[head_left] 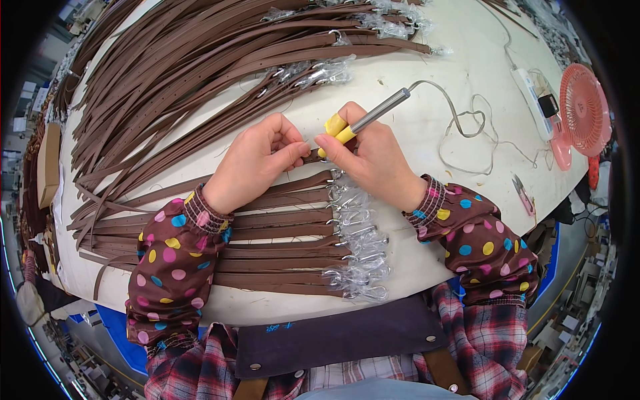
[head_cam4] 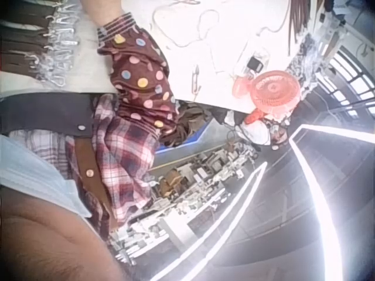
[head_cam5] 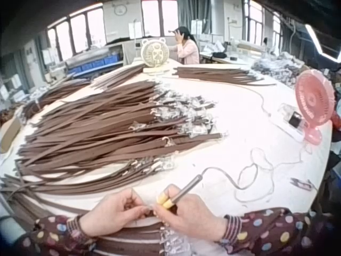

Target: Finishing the ends of leather straps using a heated tool in a workshop.

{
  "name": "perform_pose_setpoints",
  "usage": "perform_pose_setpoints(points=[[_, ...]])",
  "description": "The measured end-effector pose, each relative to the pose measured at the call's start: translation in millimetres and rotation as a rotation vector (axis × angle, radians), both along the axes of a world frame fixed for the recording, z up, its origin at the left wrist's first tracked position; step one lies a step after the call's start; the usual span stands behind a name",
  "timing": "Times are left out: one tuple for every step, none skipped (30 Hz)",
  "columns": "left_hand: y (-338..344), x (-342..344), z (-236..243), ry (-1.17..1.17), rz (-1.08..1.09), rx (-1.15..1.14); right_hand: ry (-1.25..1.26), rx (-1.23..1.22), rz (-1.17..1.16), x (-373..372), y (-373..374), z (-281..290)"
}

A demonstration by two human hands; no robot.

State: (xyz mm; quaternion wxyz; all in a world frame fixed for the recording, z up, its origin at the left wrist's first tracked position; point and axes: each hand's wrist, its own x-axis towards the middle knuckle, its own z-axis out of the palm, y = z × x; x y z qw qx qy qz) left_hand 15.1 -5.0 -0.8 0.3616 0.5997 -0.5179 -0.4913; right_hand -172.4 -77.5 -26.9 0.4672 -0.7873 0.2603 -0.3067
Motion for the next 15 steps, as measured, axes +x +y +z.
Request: perform_pose_setpoints(points=[[0.1, 0.1, -0.3, 0.000, 0.000, 0.001, 0.000, 0.001, 0.000, 0.7, 0.5, -0.3], [-0.4, 0.3, -0.7, 0.004, 0.000, -0.001, -0.028, 0.011, -0.017, 1.8, 0.6, -0.6], [-1.0, 0.5, -1.1, 0.009, 0.000, -0.002, -0.056, 0.022, -0.034, 2.5, 0.5, -0.9], [-1.7, 0.7, -1.4, 0.009, 0.000, -0.001, -0.056, 0.023, -0.034, 1.9, -0.2, -0.3], [-1.5, 0.8, -1.1, 0.013, -0.003, -0.002, -0.021, 0.010, -0.020, 0.6, -0.4, 1.5], [-1.3, 0.9, -0.6, 0.016, -0.006, -0.003, 0.014, -0.004, -0.007, 0.0, -0.4, 2.5], [-1.1, 0.9, 0.0, 0.016, -0.005, -0.001, 0.014, -0.002, -0.007, 0.1, -0.2, 2.5], [-1.3, 0.6, 0.3, 0.022, -0.007, 0.002, 0.006, -0.007, -0.009, -0.1, -0.2, 1.8], [-1.4, 0.4, 0.2, 0.027, -0.008, 0.005, -0.002, -0.013, -0.012, -0.2, -0.1, 1.3], [-1.6, 0.3, -0.1, 0.028, -0.008, 0.005, -0.001, -0.012, -0.013, -0.1, 0.3, 1.5], [-1.3, 0.6, -0.2, 0.031, -0.006, 0.008, -0.023, 0.010, -0.030, 0.9, 1.0, 1.9], [-1.0, 0.8, -0.2, 0.033, -0.004, 0.011, -0.046, 0.031, -0.046, 1.8, 1.5, 2.0], [-0.7, 0.9, 0.2, 0.032, -0.003, 0.011, -0.047, 0.032, -0.045, 2.5, 1.5, 1.8], [-0.5, 0.3, 0.9, 0.036, 0.011, 0.012, -0.070, 0.051, -0.056, 2.6, 1.2, 1.6], [-0.3, -0.1, 1.5, 0.039, 0.025, 0.013, -0.094, 0.069, -0.066, 2.7, 0.8, 1.3]])
